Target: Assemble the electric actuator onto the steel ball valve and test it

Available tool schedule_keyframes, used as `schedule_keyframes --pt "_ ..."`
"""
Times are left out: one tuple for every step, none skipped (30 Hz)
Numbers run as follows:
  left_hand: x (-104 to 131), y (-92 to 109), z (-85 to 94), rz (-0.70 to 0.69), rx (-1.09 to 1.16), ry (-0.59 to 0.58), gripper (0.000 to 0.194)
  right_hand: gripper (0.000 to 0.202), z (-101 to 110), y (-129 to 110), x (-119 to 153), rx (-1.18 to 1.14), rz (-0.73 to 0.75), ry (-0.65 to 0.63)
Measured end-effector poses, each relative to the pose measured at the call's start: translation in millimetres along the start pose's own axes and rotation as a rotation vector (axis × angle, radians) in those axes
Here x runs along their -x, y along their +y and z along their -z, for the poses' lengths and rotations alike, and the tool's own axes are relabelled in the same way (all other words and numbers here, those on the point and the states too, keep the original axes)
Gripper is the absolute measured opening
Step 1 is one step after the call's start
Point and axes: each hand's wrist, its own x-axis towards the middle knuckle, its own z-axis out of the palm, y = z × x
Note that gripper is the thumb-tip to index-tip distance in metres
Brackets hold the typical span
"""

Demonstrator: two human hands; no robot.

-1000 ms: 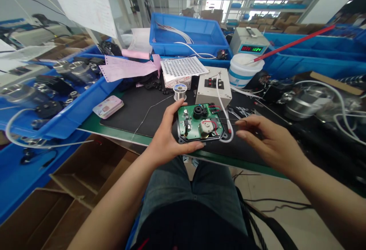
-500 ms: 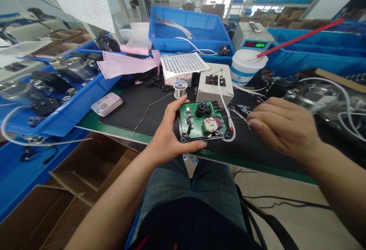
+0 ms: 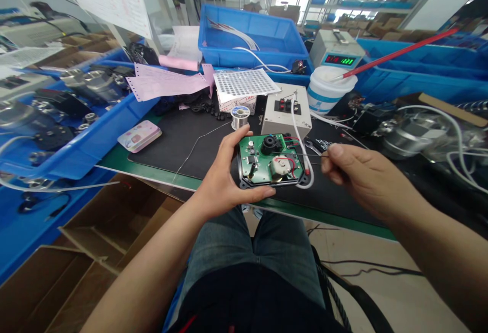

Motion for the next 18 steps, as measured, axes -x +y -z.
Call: schedule_keyframes --pt "0.1 0.0 0.3 0.000 -0.003 -0.002 0.100 0.045 0.7 0.6 0.1 0.044 0.022 0.025" --pt "0.1 -0.1 0.7 0.001 -0.005 -0.003 0.100 0.043 0.6 0.7 0.1 0.045 0.032 0.039" --pt "0.2 -0.1 0.9 0.002 -0.005 -0.006 0.100 0.041 -0.2 0.3 0.0 0.002 0.024 0.045" --pt "0.3 -0.2 1.1 0.005 -0.006 -0.009 0.100 0.039 -1.7 -0.6 -0.2 -0.079 0.003 0.043" --pt "0.3 -0.3 1.2 0.006 -0.006 -0.012 0.100 0.037 -3.9 -1.7 -0.5 -0.185 -0.033 0.029" --pt "0.4 -0.3 1.2 0.007 -0.006 -0.015 0.100 0.036 -6.6 -3.0 -0.8 -0.300 -0.081 0.005" --pt "0.4 -0.3 1.2 0.006 -0.007 -0.017 0.100 0.036 -9.7 -4.1 -1.3 -0.412 -0.130 -0.028" --pt "0.4 -0.3 1.1 0.006 -0.010 -0.019 0.100 0.036 -12.8 -4.8 -1.9 -0.513 -0.174 -0.068" --pt "0.5 -0.2 1.0 0.005 -0.014 -0.020 0.099 0.037 -15.8 -5.1 -2.4 -0.600 -0.208 -0.110" --pt "0.6 -0.1 0.9 0.005 -0.018 -0.018 0.098 0.037 -18.5 -5.0 -2.9 -0.671 -0.233 -0.148" --pt "0.6 0.0 0.8 0.005 -0.022 -0.016 0.098 0.037 -20.6 -4.4 -3.2 -0.720 -0.251 -0.174" --pt "0.7 0.1 0.8 0.005 -0.026 -0.014 0.097 0.036 -22.0 -3.5 -3.2 -0.740 -0.261 -0.181" --pt "0.8 0.2 0.9 0.008 -0.029 -0.012 0.097 0.036 -22.6 -2.6 -2.9 -0.720 -0.259 -0.164" --pt "0.8 0.3 1.0 0.010 -0.032 -0.010 0.097 0.036 -22.3 -1.6 -2.3 -0.653 -0.240 -0.118" --pt "0.9 0.2 1.2 0.012 -0.035 -0.011 0.097 0.036 -21.2 -0.7 -1.5 -0.544 -0.196 -0.051" --pt "0.9 0.1 1.4 0.013 -0.037 -0.013 0.097 0.035 -19.4 0.1 -0.6 -0.401 -0.137 0.024" --pt "0.9 0.0 1.6 0.012 -0.037 -0.014 0.098 0.034 -17.0 1.0 0.3 -0.240 -0.065 0.098" --pt "0.9 -0.3 1.8 0.009 -0.036 -0.016 0.098 0.033 -14.4 2.1 1.1 -0.078 0.012 0.161"
